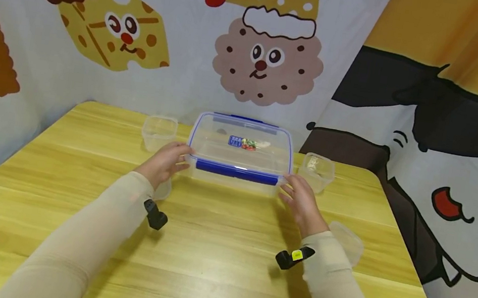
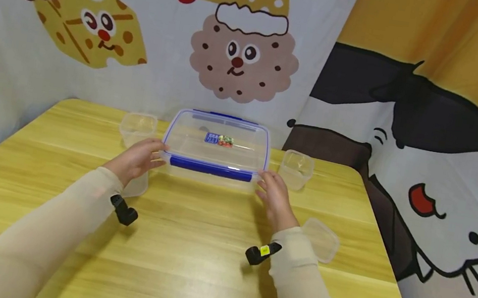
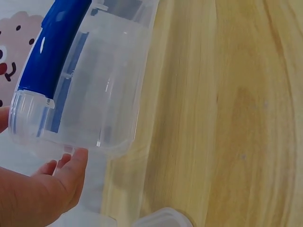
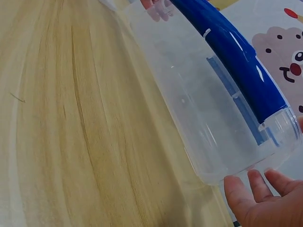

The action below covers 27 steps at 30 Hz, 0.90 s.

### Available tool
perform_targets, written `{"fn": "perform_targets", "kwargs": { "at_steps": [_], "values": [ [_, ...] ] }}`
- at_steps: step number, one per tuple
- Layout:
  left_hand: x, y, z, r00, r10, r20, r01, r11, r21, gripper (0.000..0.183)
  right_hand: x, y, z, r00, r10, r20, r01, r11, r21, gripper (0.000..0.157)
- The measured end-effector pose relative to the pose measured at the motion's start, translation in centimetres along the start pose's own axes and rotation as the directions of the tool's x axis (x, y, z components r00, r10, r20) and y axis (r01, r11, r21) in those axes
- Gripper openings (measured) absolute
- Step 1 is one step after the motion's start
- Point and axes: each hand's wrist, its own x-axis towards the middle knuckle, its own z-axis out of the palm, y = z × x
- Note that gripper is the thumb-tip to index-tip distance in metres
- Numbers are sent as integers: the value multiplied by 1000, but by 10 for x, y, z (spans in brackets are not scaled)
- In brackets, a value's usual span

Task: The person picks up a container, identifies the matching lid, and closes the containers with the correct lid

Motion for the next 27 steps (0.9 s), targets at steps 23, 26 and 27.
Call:
{"fn": "perform_targets", "kwargs": {
  "at_steps": [23,26,27],
  "values": [
    [21,-2,-4,1000,-4,8,4,999,-45,22,20,6,3,1000,16,-4,-16,1000,-10,54],
    [21,-2,-4,1000,-6,13,7,999,-40,31,20,6,3,1000,23,-7,-23,1000,-8,55],
    [21,-2,-4,1000,-8,13,9,999,-42,35,21,6,3,1000,26,-10,-26,1000,-6,54]
  ]
}}
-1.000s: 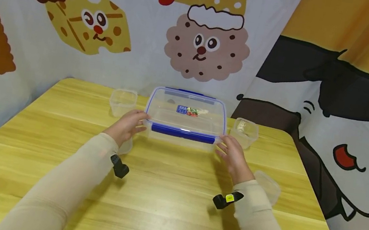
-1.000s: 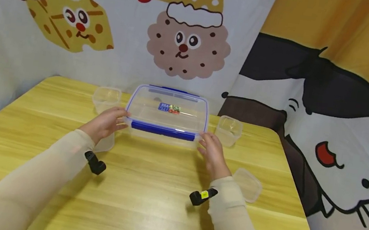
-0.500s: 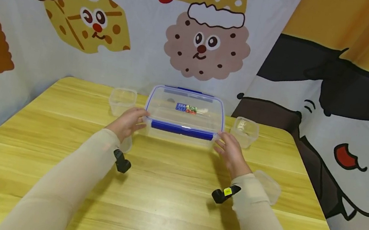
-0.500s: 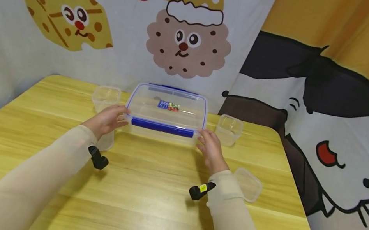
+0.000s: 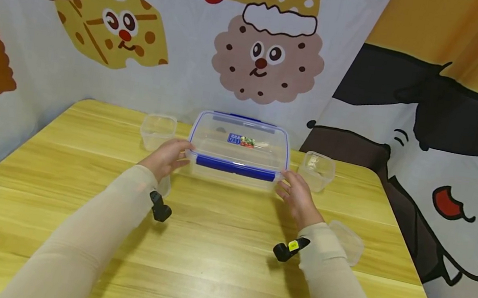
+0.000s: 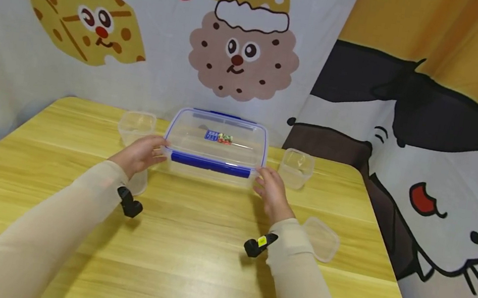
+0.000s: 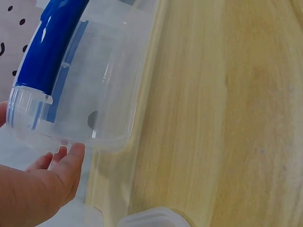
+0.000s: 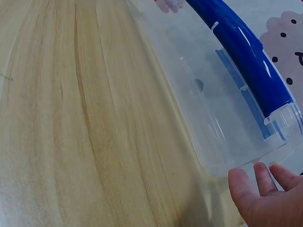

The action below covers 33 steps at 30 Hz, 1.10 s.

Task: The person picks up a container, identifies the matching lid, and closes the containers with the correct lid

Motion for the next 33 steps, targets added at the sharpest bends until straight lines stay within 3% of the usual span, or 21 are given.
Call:
{"fn": "perform_targets", "kwargs": {
  "at_steps": [5,23,33],
  "values": [
    [0,2,1,1000,-9,0,9,1000,-3,43,1,0,-1,1000,7,-1,-7,1000,-10,54],
    [6,3,2,999,-46,5,46,999,-21,42,6,-2,-2,1000,24,13,-24,1000,-15,56],
    [8,5,3,999,-31,12,31,1000,4,40,7,-3,-3,999,34,12,-34,999,-26,54]
  ]
}}
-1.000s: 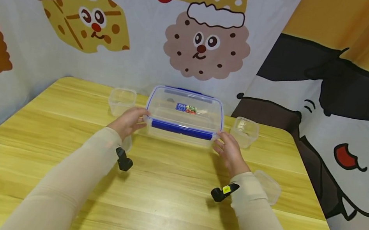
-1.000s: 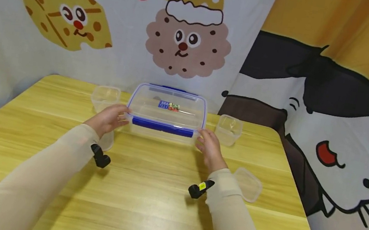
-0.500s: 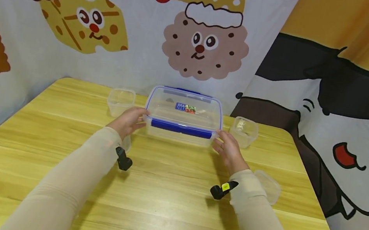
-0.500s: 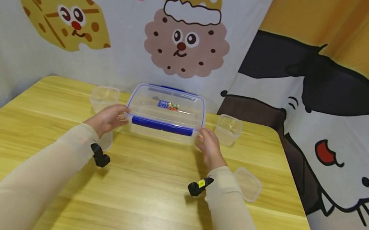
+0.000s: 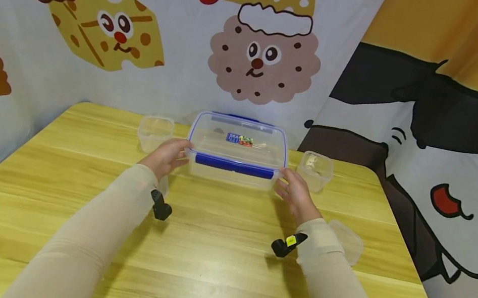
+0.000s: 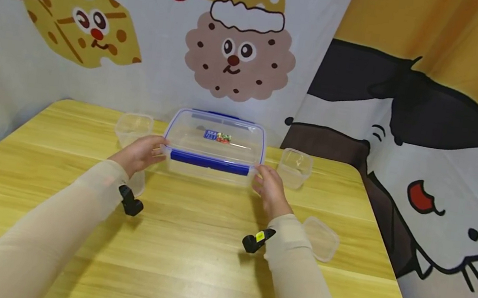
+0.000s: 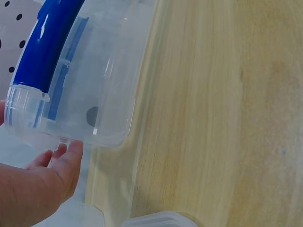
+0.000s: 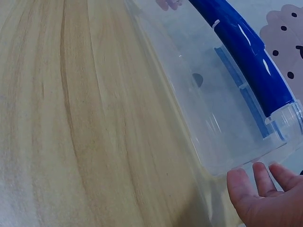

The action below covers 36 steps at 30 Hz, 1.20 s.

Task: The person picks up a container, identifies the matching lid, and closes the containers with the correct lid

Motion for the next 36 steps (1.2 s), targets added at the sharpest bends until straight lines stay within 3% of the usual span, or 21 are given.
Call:
{"fn": "perform_targets", "kwargs": {
  "at_steps": [6,15,21,30,36],
  "values": [
    [1,-1,3,1000,22,-13,-22,999,35,37,0,1,1,1000,-1,-5,1,1000,-19,57],
    [-2,-2,5,998,36,-43,-33,997,69,50,-5,0,6,999,-28,-37,25,997,-72,65],
    [-5,-3,7,997,41,-58,-36,996,87,57,-3,-1,6,997,21,-68,-24,999,-42,55],
    [-15,-1,8,995,56,-85,-36,975,217,61,-12,-6,12,992,32,-120,-37,999,-38,57],
    [-18,-2,8,990,68,-120,-32,958,284,68,-18,-7,13,991,-21,-131,4,992,-124,57]
  ]
}}
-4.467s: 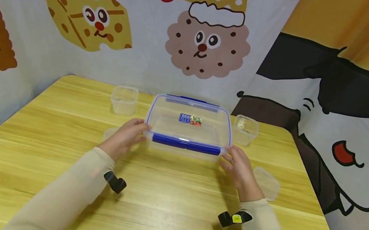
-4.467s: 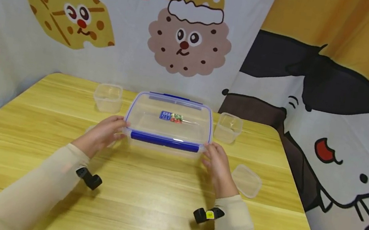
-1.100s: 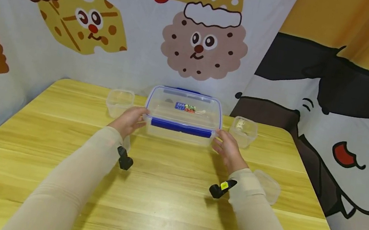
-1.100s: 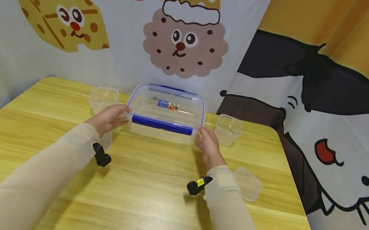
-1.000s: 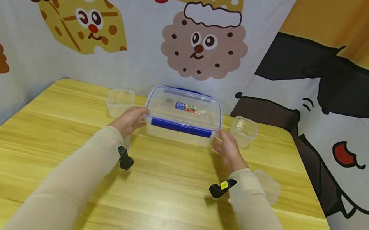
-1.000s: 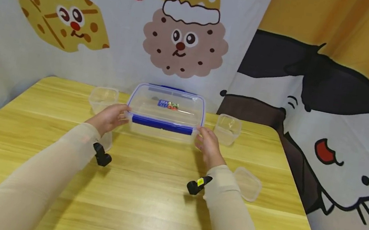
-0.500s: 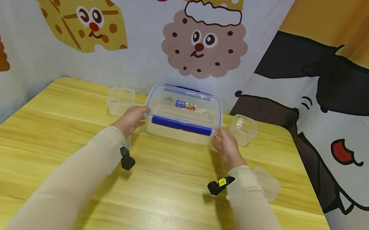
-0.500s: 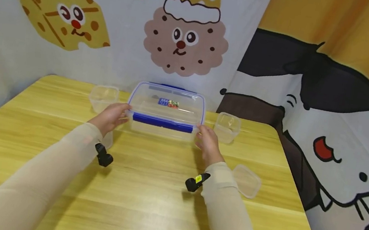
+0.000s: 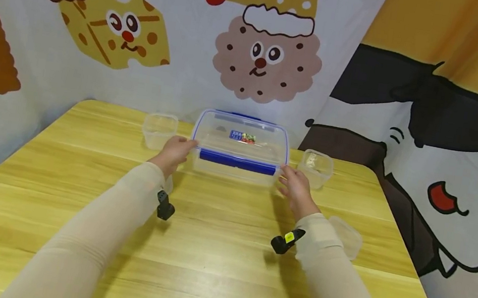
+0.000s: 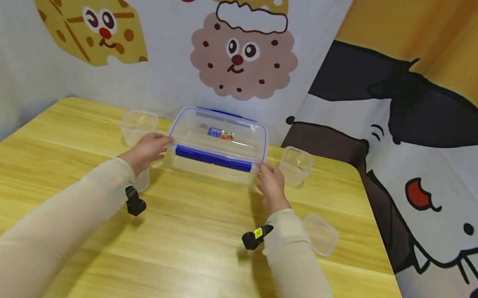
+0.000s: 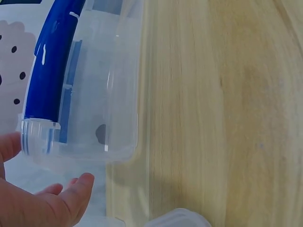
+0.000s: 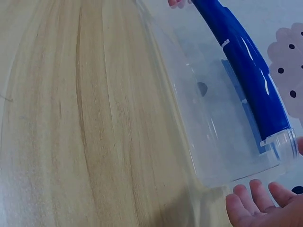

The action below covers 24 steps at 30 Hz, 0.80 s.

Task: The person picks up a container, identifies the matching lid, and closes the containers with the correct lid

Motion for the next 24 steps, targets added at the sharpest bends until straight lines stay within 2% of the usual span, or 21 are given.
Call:
{"fn": "perform_targets", "kwargs": {
  "at_steps": [7,11,16,24],
  "values": [
    [-3,0,3,1000,-14,-23,14,1000,-12,69,1,0,1,997,-45,-59,41,997,-71,55],
    [-10,-1,3,1000,0,-28,1,999,38,71,-2,1,-1,995,-82,-65,76,992,-97,56],
    [-21,1,1,998,50,-40,-44,990,136,68,-8,0,-10,987,-152,-57,141,976,-163,55],
    [-34,5,2,986,145,-76,-129,973,193,65,-21,-5,-24,972,-232,-30,217,940,-263,55]
  ]
}}
